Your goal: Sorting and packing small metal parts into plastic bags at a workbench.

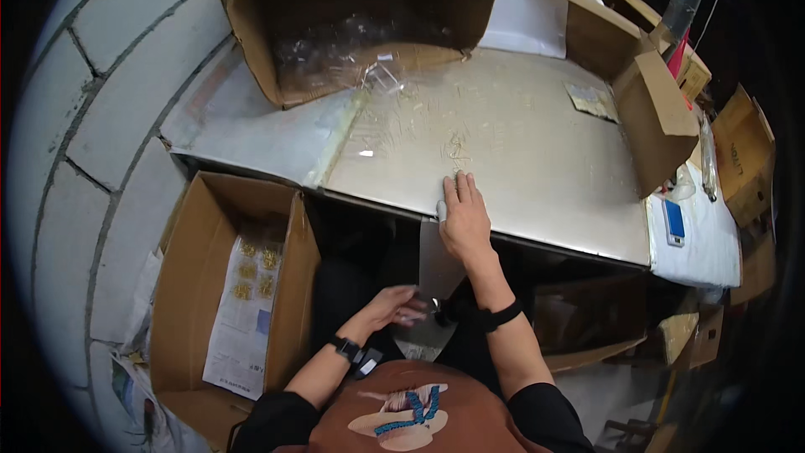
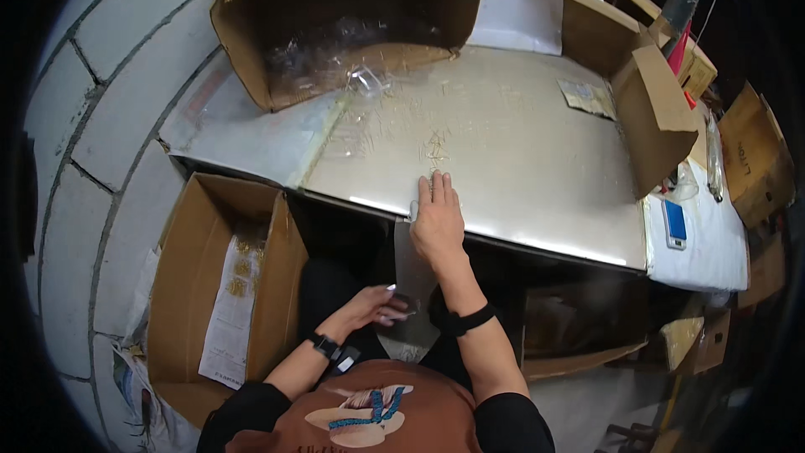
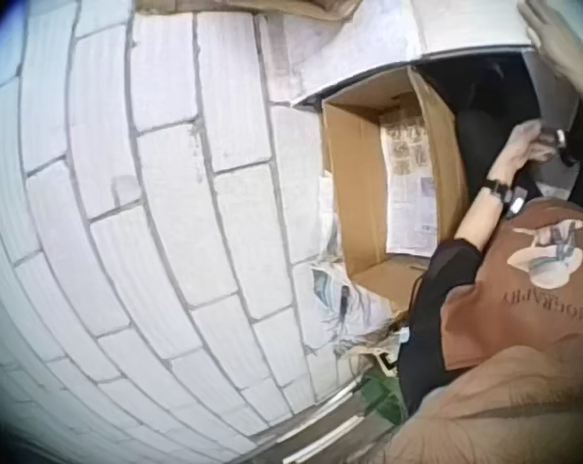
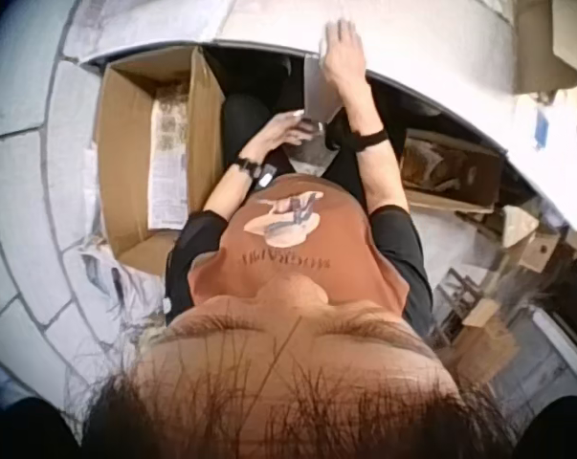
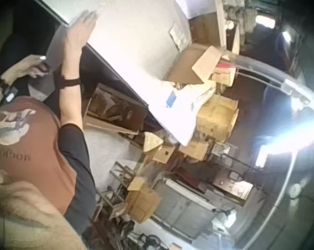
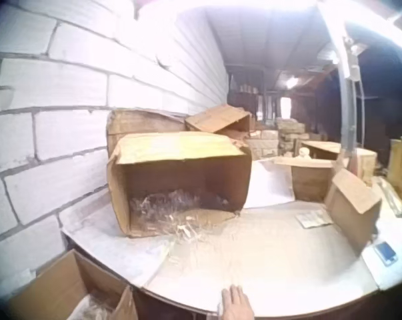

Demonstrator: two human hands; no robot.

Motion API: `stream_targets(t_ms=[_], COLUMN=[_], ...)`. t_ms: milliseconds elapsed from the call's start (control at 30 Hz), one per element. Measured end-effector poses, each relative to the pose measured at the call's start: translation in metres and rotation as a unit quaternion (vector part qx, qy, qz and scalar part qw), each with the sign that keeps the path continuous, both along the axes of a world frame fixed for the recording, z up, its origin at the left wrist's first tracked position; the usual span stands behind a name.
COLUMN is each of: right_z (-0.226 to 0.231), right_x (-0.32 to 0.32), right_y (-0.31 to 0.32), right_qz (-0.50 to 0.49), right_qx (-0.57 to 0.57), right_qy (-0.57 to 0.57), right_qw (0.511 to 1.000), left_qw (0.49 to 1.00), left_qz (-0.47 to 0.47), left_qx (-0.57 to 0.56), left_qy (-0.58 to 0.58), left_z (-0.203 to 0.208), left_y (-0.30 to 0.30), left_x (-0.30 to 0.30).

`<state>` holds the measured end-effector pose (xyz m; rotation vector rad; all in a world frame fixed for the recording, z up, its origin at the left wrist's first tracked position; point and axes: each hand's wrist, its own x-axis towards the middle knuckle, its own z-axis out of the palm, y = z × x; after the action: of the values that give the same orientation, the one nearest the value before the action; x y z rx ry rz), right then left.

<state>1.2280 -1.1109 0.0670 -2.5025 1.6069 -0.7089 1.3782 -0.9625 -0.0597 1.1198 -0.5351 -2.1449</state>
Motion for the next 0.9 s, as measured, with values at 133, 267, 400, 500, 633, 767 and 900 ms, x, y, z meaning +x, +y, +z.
stream_targets(t_ms=[133, 267, 400, 500, 633, 767, 900], right_z=[0.044, 0.049, 0.019, 0.009, 0.016, 0.036, 0.059], right_x=[-0.018, -0.048, -0.078, -0.084, -0.083, -0.07, -0.047], right_y=[0.049, 0.087, 0.118, 0.134, 0.13, 0.095, 0.014], right_qz=[0.051, 0.053, 0.067, 0.07, 0.096, 0.121, 0.082], right_qx=[0.057, 0.057, 0.122, 0.19, 0.172, 0.093, 0.033], right_qy=[-0.089, -0.186, -0.192, -0.207, -0.218, -0.212, -0.112], right_qw=[0.993, 0.979, 0.972, 0.957, 0.956, 0.965, 0.99], left_qw=[0.999, 0.996, 0.998, 0.998, 0.994, 0.996, 0.999], left_qz=[0.025, 0.059, 0.012, -0.026, 0.042, 0.01, -0.018], left_qx=[-0.018, -0.049, -0.036, -0.022, 0.012, -0.031, -0.013], left_qy=[0.044, 0.041, 0.045, 0.05, 0.099, 0.078, 0.027], left_z=[0.009, 0.012, -0.003, 0.001, -0.018, -0.033, -0.001], left_y=[-0.02, -0.021, -0.018, -0.013, -0.01, -0.007, -0.01], left_x=[-0.022, -0.032, -0.024, -0.022, -0.032, -0.018, -0.028])
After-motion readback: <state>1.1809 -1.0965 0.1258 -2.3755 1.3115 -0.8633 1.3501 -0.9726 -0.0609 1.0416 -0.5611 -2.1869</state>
